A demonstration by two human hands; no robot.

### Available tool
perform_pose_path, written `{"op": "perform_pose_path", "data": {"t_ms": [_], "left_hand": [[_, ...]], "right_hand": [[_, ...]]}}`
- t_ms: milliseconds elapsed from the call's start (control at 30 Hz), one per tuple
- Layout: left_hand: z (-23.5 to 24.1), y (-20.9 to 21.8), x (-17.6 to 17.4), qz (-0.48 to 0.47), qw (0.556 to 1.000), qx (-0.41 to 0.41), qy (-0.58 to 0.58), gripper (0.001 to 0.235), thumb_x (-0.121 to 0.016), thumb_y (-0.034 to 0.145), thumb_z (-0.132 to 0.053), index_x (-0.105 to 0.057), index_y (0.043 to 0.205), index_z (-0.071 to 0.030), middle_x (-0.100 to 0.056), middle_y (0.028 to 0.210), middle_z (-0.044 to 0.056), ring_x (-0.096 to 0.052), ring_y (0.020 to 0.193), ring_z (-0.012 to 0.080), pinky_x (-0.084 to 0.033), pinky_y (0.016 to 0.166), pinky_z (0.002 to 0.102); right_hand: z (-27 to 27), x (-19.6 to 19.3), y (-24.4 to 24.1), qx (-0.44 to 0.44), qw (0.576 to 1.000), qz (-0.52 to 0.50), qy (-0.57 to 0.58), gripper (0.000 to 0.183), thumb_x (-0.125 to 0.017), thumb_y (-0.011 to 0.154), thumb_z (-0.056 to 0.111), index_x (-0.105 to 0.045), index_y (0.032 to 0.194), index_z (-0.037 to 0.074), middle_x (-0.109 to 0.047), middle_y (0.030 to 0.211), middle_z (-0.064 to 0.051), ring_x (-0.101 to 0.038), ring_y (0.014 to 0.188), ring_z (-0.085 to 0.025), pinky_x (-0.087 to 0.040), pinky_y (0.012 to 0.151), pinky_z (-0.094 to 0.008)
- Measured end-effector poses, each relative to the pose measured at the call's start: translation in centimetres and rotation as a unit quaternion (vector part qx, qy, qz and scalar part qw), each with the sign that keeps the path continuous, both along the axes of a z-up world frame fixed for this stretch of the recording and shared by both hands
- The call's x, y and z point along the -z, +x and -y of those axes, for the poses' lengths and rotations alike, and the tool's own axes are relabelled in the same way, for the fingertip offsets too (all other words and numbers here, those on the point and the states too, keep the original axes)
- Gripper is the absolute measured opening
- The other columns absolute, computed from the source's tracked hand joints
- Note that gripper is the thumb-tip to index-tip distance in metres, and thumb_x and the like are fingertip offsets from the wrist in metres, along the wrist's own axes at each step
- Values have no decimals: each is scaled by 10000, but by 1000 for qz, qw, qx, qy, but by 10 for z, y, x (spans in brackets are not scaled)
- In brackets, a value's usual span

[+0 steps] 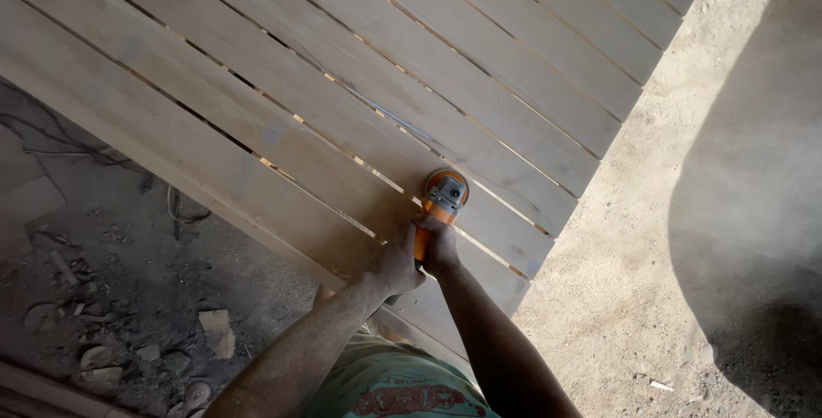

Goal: The person uses an angle grinder with a sanding disc to smooth the surface of a wooden pallet. They move the tool systematically across the slats, generating dust and gradually lightening the wood's color.

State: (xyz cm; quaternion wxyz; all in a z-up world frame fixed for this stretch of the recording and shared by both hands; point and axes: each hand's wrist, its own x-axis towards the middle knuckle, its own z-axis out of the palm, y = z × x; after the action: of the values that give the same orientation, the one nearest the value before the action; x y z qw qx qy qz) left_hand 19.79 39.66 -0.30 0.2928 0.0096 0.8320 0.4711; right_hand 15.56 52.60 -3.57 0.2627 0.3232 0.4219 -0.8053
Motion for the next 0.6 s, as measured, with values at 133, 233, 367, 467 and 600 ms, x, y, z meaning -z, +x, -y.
{"op": "perform_pose_path", "data": {"t_ms": [133, 233, 367, 467, 600], "left_hand": [[68, -19, -4, -2, 997, -64, 32, 1119, -798, 669, -42, -90, 1534, -85, -541, 1326, 282, -614, 1163, 442, -555, 943, 503], [113, -42, -7, 101, 993, -44, -46, 1134, -783, 761, -138, -2, 1583, -106, -680, 1141, 210, -721, 1016, 390, -601, 919, 466], [161, -69, -7, 93, 989, -95, -66, 1161, -796, 747, -131, 27, 1566, -132, -703, 1058, 197, -738, 913, 379, -631, 836, 465], [176, -78, -9, 97, 986, -116, -65, 1127, -794, 756, -148, 3, 1552, -133, -712, 1050, 197, -749, 888, 375, -646, 805, 468], [152, -66, -13, 123, 986, -88, -67, 1161, -788, 754, -140, 49, 1558, -120, -716, 1027, 215, -753, 870, 382, -647, 807, 458]], "right_hand": [[76, -4, -31, -49, 999, -17, 14, 266, -707, 782, 105, -621, 1024, 36, -645, 883, -77, -642, 800, -220, -549, 735, -374], [127, -7, -57, -78, 996, 7, 45, 292, -710, 773, 112, -631, 1041, 27, -649, 903, -92, -643, 812, -232, -555, 744, -396], [184, -1, -94, -131, 988, 23, 76, 328, -730, 788, 136, -637, 1076, 8, -653, 931, -116, -652, 845, -255, -549, 754, -413], [202, 4, -105, -137, 989, 13, 61, 357, -739, 768, 116, -643, 1093, 2, -674, 969, -114, -671, 893, -253, -562, 799, -405], [174, 2, -86, -117, 992, 0, 39, 386, -743, 751, 106, -640, 1109, 3, -680, 983, -109, -679, 910, -251, -572, 830, -402]]}}
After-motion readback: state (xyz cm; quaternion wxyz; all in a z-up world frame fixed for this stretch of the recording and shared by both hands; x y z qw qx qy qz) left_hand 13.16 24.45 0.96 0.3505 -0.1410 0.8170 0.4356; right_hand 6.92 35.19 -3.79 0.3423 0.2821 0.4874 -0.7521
